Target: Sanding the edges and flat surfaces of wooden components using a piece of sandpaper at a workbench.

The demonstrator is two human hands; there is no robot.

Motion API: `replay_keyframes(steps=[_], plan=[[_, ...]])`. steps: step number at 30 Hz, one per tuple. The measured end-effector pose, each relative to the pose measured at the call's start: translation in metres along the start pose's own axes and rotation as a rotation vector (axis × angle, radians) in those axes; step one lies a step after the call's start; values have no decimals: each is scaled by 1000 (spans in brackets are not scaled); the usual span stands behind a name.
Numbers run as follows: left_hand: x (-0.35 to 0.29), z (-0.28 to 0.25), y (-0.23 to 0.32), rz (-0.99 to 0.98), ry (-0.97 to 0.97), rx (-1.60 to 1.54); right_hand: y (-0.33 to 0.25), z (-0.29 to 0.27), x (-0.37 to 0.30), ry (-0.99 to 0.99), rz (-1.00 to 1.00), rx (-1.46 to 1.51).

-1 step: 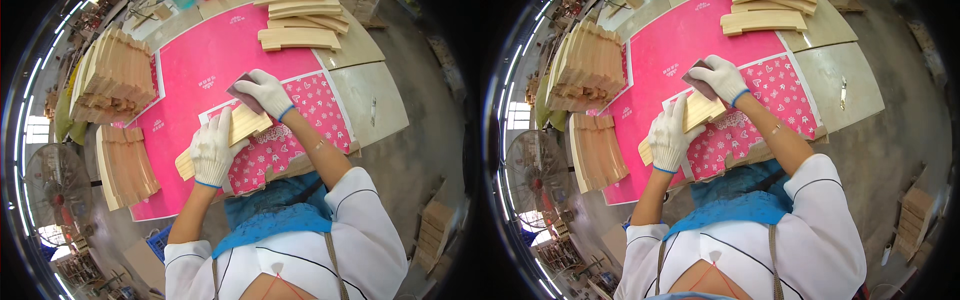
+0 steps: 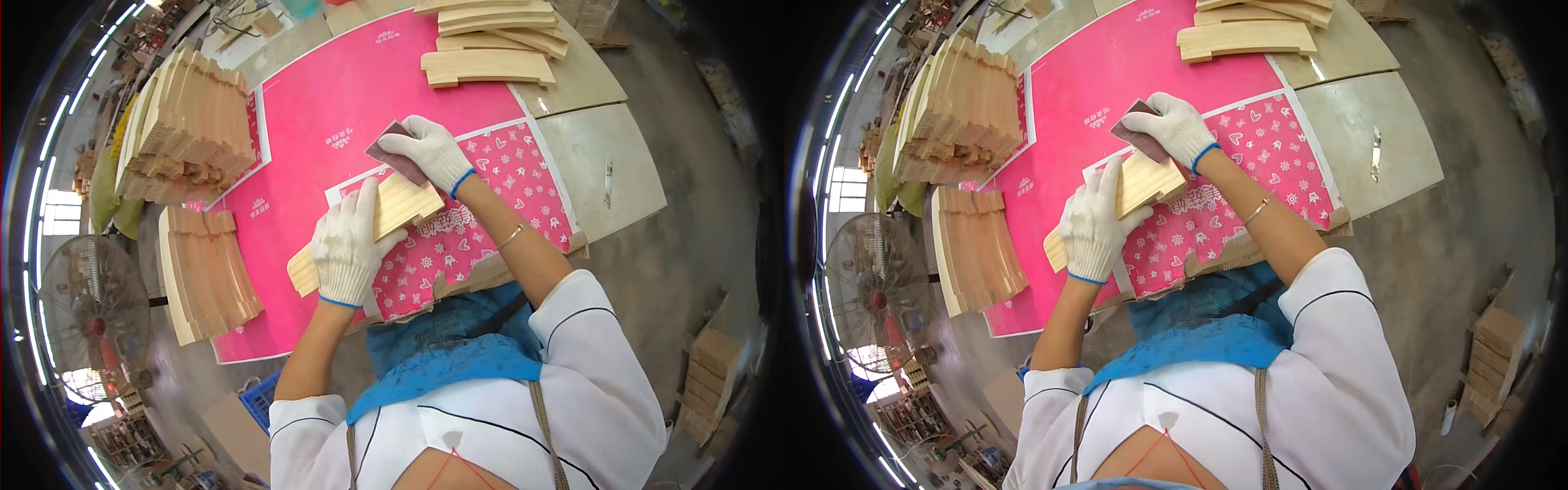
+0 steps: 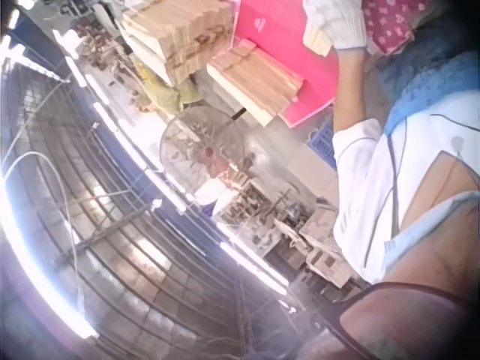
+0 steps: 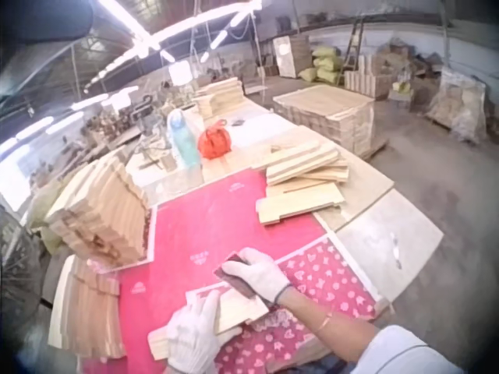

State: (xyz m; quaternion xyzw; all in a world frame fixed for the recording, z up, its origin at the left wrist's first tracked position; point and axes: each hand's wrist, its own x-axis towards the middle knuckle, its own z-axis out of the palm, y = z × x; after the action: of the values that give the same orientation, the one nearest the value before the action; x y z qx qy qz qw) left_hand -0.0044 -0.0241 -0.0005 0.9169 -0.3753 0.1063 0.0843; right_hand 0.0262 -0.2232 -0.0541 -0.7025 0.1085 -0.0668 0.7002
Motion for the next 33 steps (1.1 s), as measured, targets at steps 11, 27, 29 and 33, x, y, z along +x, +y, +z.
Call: replay_keyframes(steps=[11,27,29,33], plan=[[-5,2,1,-96,-54,34,6,-11,-57,125,-122,179],[1,-24,-3,-3,-6,-78,6,-43,-127,129,-7,383],[13,-46,-5,-24,-84,-172,1,-60,-123,149,141,402],[26,-65,-7,-12,-135,-413,12,-55,-108,226,57,528]])
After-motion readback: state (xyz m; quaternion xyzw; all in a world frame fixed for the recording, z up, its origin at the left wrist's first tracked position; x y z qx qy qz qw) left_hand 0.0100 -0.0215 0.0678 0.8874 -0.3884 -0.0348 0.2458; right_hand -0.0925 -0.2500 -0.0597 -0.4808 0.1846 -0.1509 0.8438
